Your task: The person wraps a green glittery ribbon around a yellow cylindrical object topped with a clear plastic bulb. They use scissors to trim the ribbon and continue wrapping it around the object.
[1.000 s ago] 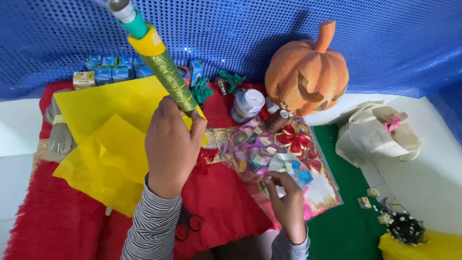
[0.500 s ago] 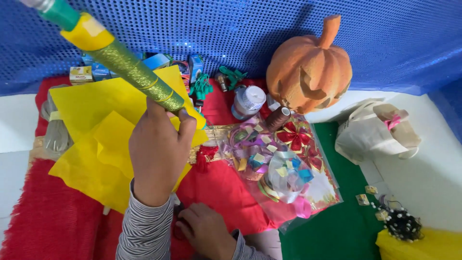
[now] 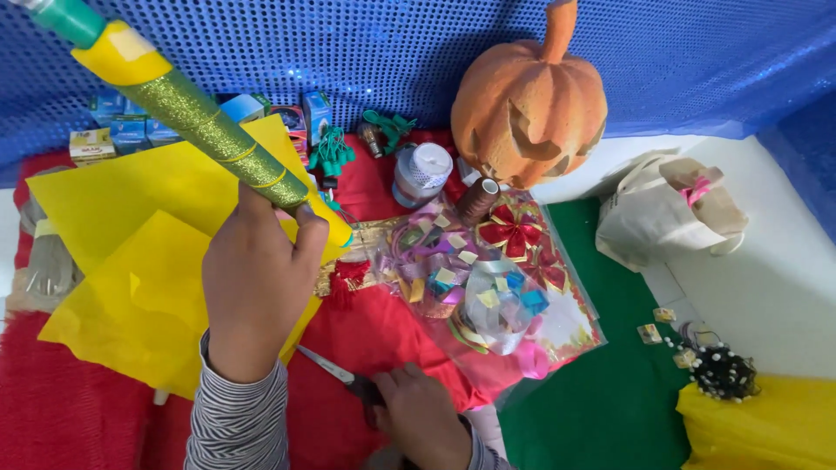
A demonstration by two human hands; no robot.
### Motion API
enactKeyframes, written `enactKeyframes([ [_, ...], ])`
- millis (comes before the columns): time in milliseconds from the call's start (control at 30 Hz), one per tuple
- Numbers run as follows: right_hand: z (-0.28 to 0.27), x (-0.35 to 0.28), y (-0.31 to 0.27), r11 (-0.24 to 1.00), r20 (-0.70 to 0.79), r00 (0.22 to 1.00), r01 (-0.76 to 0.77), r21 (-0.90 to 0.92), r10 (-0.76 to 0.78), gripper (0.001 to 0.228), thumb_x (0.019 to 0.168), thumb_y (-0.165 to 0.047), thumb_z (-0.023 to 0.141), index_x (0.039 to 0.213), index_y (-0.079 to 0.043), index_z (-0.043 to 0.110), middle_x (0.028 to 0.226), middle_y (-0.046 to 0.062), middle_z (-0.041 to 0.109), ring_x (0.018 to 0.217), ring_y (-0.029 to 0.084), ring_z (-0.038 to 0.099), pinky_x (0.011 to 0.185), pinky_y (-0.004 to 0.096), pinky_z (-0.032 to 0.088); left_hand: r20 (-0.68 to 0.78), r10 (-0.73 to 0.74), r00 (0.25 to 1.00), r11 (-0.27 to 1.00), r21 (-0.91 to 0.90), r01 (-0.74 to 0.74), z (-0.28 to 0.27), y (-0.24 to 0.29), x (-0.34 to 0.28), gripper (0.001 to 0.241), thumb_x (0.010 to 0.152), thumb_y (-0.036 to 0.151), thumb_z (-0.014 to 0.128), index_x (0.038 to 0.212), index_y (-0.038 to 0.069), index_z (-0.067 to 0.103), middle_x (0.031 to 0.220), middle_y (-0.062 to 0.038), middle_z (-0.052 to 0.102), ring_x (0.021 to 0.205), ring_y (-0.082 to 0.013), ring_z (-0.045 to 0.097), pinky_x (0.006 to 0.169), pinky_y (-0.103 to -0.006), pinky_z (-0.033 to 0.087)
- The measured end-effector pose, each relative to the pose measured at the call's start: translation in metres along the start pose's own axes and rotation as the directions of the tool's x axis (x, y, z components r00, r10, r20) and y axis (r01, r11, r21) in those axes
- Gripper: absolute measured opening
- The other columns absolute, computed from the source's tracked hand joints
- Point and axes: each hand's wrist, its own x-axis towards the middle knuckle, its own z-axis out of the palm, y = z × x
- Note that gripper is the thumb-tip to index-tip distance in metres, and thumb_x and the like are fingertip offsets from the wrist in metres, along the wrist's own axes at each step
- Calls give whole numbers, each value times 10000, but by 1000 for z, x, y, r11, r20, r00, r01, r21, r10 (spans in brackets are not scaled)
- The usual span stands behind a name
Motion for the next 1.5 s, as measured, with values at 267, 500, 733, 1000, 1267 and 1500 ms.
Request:
enactKeyframes([
  [267, -14, -40, 47, 930, -56, 957, -262, 257, 286, 338, 783, -367, 727, 1096, -252, 666, 912, -26, 766, 850, 241, 729, 711, 418, 554, 37, 20, 999, 1000, 17, -21, 13, 5, -3, 255, 964, 239, 628, 1089, 26, 561, 790, -143, 654, 693, -363, 641, 544, -500, 488],
  [500, -15, -79, 85, 817, -153, 889, -313, 484, 431, 447, 797, -306, 792, 1219, -324, 647, 833, -91, 814, 709, 83, 751, 680, 265, 571, 148, 87, 985, 996, -50, -80, 16, 15, -3, 232, 991, 275, 585, 989, 47, 545, 708, -98, 605, 588, -273, 602, 483, -422, 481],
  [733, -26, -106, 135, 535, -101, 901, -157, 830, 421, 413, 869, 48, 760, 1253, -68, 662, 729, 78, 670, 500, 119, 471, 486, 285, 320, 194, 114, 974, 993, -61, -104, 23, 18, -3, 272, 972, 318, 641, 1006, 61, 559, 719, -101, 619, 619, -287, 616, 506, -434, 489],
  [1000, 95, -111, 233, -592, -81, 946, -129, 796, -315, 728, 904, -565, 712, 1536, -391, 395, 875, 161, 500, 552, 136, 335, 475, 208, 371, 208, 105, 973, 993, -67, -92, 21, 15, -4, 270, 987, 329, 624, 967, 66, 566, 668, -84, 595, 557, -251, 583, 466, -414, 463],
  [1267, 93, -119, 221, -605, -71, 981, -52, 795, -178, 809, 913, -511, 710, 1434, 20, 392, 793, 149, 467, 515, 91, 337, 397, 176, 302, 190, 125, 974, 991, -60, -116, 24, 15, -5, 288, 984, 327, 633, 1011, 47, 576, 674, -93, 598, 558, -247, 577, 454, -403, 466],
  [1500, 105, -101, 223, -730, -28, 996, -46, 682, -89, 744, 942, -476, 625, 1459, -3, 376, 745, 129, 426, 440, 92, 247, 368, 187, 334, 170, 128, 977, 991, -52, -121, 21, 14, -8, 297, 965, 321, 653, 1027, 46, 558, 649, -90, 566, 560, -265, 564, 458, -426, 455],
])
